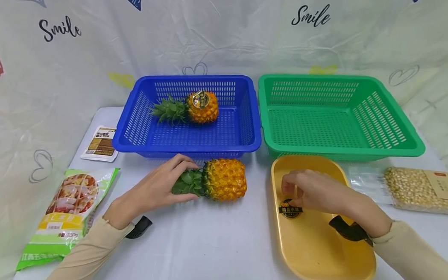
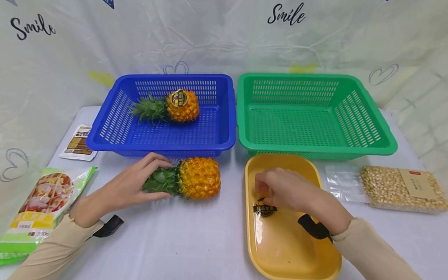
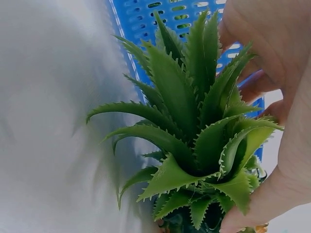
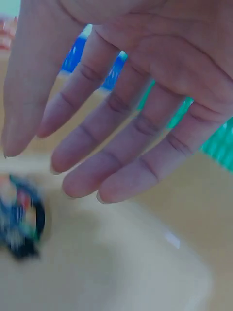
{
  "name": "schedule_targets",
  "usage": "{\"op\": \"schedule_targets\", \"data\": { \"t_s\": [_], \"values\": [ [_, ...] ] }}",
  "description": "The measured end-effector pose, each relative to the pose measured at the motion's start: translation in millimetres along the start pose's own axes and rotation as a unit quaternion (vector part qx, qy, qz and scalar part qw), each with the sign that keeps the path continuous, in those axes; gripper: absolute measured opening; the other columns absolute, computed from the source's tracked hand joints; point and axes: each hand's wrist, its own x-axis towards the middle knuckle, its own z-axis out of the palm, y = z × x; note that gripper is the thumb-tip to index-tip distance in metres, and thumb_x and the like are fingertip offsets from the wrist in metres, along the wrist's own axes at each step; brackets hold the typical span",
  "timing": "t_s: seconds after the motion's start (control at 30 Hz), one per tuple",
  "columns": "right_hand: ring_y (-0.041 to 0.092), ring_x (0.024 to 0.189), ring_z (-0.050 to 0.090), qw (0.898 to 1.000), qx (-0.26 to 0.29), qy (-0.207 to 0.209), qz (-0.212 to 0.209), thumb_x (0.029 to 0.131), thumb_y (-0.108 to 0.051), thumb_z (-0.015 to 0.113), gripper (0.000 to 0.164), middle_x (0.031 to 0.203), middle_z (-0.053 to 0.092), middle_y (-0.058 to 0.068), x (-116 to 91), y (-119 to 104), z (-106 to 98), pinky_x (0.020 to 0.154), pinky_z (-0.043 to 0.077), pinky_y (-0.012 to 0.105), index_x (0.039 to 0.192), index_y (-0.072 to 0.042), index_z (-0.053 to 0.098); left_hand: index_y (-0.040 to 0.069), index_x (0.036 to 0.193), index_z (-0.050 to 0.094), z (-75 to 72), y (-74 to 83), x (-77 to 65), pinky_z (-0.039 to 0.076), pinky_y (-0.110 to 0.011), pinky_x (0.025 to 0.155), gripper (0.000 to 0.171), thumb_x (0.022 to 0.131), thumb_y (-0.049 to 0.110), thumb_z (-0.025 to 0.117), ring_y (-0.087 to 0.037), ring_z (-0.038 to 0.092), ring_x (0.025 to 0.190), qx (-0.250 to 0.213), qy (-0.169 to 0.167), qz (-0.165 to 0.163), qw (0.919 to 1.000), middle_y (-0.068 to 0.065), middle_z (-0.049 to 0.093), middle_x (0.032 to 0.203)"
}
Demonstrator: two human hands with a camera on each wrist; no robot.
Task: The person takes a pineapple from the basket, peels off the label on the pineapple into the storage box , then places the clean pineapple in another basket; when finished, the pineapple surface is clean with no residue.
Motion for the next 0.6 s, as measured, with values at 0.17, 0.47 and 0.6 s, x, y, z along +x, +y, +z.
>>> {"op": "schedule_targets", "data": {
  "t_s": [0.17, 0.47, 0.6],
  "values": [
    [0.001, 0.074, 0.058, 0.999, -0.017, 0.023, -0.026, 0.089, -0.008, 0.08, 0.019, 0.081, 0.062, -0.019, -0.4, -17.6, -19.0, 0.065, 0.053, 0.026, 0.091, -0.022, 0.069, 0.006, 0.136, 0.06, 1.0, 0.5, -1.0, 0.055, -0.048, 0.098, 0.066, 0.085, 0.034, 0.09, -0.03, 0.063, 0.117, 0.001, 0.01, 0.01, 0.9999, -0.012, 0.057, 0.134],
    [0.011, 0.092, 0.062, 0.994, -0.014, 0.085, -0.072, 0.092, -0.011, 0.081, 0.02, 0.102, 0.065, -0.012, 18.3, -50.4, -34.4, 0.078, 0.056, 0.035, 0.108, -0.019, 0.07, 0.005, 0.136, 0.06, 4.3, 1.0, -2.9, 0.056, -0.048, 0.095, 0.066, 0.084, 0.031, 0.091, -0.03, 0.063, 0.116, 0.012, 0.018, 0.025, 0.9994, -0.013, 0.055, 0.135],
    [0.018, 0.101, 0.061, 0.992, -0.019, 0.079, -0.096, 0.088, -0.017, 0.086, 0.043, 0.122, 0.062, -0.001, 36.1, -63.2, -29.6, 0.085, 0.055, 0.038, 0.125, -0.012, 0.066, 0.006, 0.134, 0.06, 4.9, 3.0, -3.0, 0.056, -0.048, 0.094, 0.066, 0.082, 0.03, 0.092, -0.031, 0.064, 0.115, 0.019, 0.023, 0.035, 0.9989, -0.014, 0.055, 0.134]
  ]
}}
